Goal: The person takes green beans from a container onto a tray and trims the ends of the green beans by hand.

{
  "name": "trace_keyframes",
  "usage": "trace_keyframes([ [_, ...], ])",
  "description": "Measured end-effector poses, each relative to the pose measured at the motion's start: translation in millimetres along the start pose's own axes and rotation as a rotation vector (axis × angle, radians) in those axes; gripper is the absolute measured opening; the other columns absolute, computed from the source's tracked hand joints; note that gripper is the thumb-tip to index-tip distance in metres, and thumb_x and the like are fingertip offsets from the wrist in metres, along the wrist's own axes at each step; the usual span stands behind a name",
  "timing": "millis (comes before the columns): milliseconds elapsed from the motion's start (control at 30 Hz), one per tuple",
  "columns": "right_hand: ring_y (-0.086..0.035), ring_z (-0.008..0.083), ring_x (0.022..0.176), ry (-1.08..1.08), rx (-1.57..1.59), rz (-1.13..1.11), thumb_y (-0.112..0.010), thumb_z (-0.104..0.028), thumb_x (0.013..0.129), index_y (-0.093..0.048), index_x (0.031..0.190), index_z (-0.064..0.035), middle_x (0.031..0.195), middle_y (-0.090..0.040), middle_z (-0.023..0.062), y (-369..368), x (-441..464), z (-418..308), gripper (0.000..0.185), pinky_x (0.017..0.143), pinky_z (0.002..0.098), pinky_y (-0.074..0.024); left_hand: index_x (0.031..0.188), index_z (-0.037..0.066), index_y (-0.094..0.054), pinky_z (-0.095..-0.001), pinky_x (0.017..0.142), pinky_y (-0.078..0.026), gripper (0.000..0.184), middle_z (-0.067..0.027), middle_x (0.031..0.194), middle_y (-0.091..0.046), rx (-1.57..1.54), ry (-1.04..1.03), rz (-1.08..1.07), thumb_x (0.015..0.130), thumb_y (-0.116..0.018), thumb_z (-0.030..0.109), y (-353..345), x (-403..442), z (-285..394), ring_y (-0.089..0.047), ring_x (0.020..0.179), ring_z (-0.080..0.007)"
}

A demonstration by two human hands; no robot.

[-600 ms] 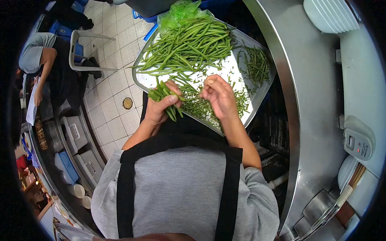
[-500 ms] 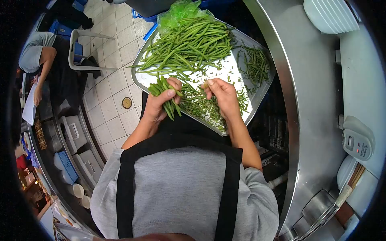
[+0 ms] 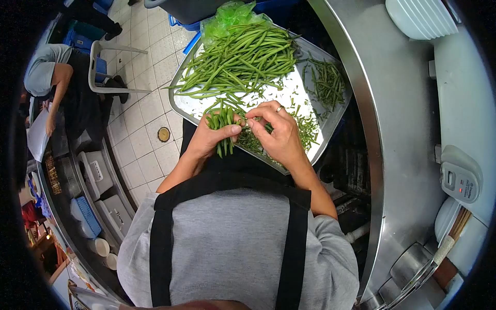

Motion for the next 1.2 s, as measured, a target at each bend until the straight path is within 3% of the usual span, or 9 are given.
trace_keyframes([
  [200, -0.061, 0.0165, 0.074, 0.077, -0.066, 0.002, -0.069, -0.002, 0.080, -0.068, 0.094, -0.0022, 0.091, -0.062, 0.0083, -5, -4, -4, 0.015, 0.067, 0.0283, -0.0494, 0.095, 0.001, -0.066, -0.0223, 0.061, -0.045, 0.018, 0.0005, 0.078, -0.062, 0.167, 0.026, -0.014, 0.083, -0.074, 0.012, 5, 0, -4, -0.054, 0.066, -0.0062],
  [400, -0.061, 0.0182, 0.072, 0.129, -0.228, -0.071, -0.069, -0.002, 0.077, -0.066, 0.090, -0.0026, 0.086, -0.062, 0.0082, -8, -4, -1, 0.013, 0.065, 0.0290, -0.0487, 0.095, 0.002, -0.066, -0.0208, 0.061, -0.045, 0.019, -0.0002, 0.077, -0.063, 0.447, -0.141, 0.032, 0.081, -0.074, 0.010, 3, -1, 3, -0.054, 0.067, -0.0056],
  [533, -0.061, 0.0199, 0.071, 0.118, -0.305, -0.095, -0.066, -0.001, 0.078, -0.063, 0.086, -0.0026, 0.085, -0.062, 0.0078, 1, -1, -1, 0.009, 0.065, 0.0297, -0.0487, 0.095, 0.002, -0.066, -0.0216, 0.060, -0.045, 0.018, 0.0010, 0.075, -0.061, 0.297, -0.026, 0.042, 0.083, -0.073, 0.013, 3, -1, -4, -0.054, 0.065, -0.0056],
  [600, -0.060, 0.0238, 0.065, 0.095, -0.315, 0.144, -0.067, -0.008, 0.078, -0.062, 0.082, -0.0069, 0.079, -0.062, 0.0083, 29, 5, 8, 0.007, 0.064, 0.0349, -0.0463, 0.094, 0.002, -0.066, -0.0220, 0.060, -0.045, 0.017, 0.0014, 0.075, -0.061, 0.278, 0.096, 0.060, 0.084, -0.072, 0.015, 6, -1, -1, -0.054, 0.065, -0.0052],
  [700, -0.061, 0.0242, 0.069, -0.060, -0.495, 0.373, -0.064, -0.014, 0.086, -0.064, 0.105, -0.0031, 0.093, -0.063, 0.0139, 73, 5, 16, 0.022, 0.064, 0.0346, -0.0485, 0.092, 0.002, -0.066, -0.0226, 0.056, -0.045, 0.016, 0.0009, 0.072, -0.061, 0.203, 0.122, 0.114, 0.085, -0.070, 0.016, 19, 2, -10, -0.055, 0.059, -0.0067],
  [833, -0.057, 0.0203, 0.071, -0.209, -0.382, 0.350, -0.066, -0.015, 0.084, -0.064, 0.105, -0.0033, 0.088, -0.062, 0.0102, 84, -12, 46, 0.024, 0.064, 0.0310, -0.0472, 0.092, 0.001, -0.065, -0.0229, 0.054, -0.045, 0.015, -0.0028, 0.074, -0.062, 0.022, 0.135, 0.177, 0.085, -0.069, 0.014, 17, 3, -10, -0.056, 0.059, -0.0090],
  [1033, -0.062, 0.0331, 0.078, -0.131, -0.546, 0.272, -0.064, -0.013, 0.084, -0.064, 0.096, -0.0028, 0.088, -0.064, 0.0168, 66, -39, 99, 0.016, 0.068, 0.0392, -0.0492, 0.097, 0.004, -0.061, -0.0245, 0.052, -0.047, 0.019, -0.0036, 0.075, -0.061, -0.094, 0.215, 0.213, 0.086, -0.068, 0.017, 19, 15, -8, -0.058, 0.059, -0.0112],
  [1100, -0.062, 0.0362, 0.079, -0.100, -0.548, 0.277, -0.063, -0.012, 0.084, -0.065, 0.092, -0.0031, 0.085, -0.064, 0.0172, 62, -45, 107, 0.012, 0.069, 0.0423, -0.0491, 0.095, 0.004, -0.061, -0.0245, 0.054, -0.047, 0.018, -0.0032, 0.075, -0.061, -0.065, 0.138, 0.210, 0.086, -0.069, 0.017, 17, 21, 12, -0.057, 0.060, -0.0115],
  [1200, -0.059, 0.0392, 0.078, -0.004, -0.531, 0.269, -0.061, -0.012, 0.084, -0.062, 0.090, -0.0037, 0.085, -0.062, 0.0190, 61, -48, 107, 0.010, 0.069, 0.0468, -0.0469, 0.095, 0.003, -0.061, -0.0247, 0.058, -0.047, 0.017, -0.0026, 0.076, -0.060, 0.244, -0.193, 0.231, 0.087, -0.068, 0.017, 15, 30, 66, -0.056, 0.062, -0.0099],
])
Point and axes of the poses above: each hand's wrist, its own x-axis towards the middle knuckle, its own y-axis out of the back of the hand, z = x × y, the point moved 4 cm from there along x, towards the middle knuckle
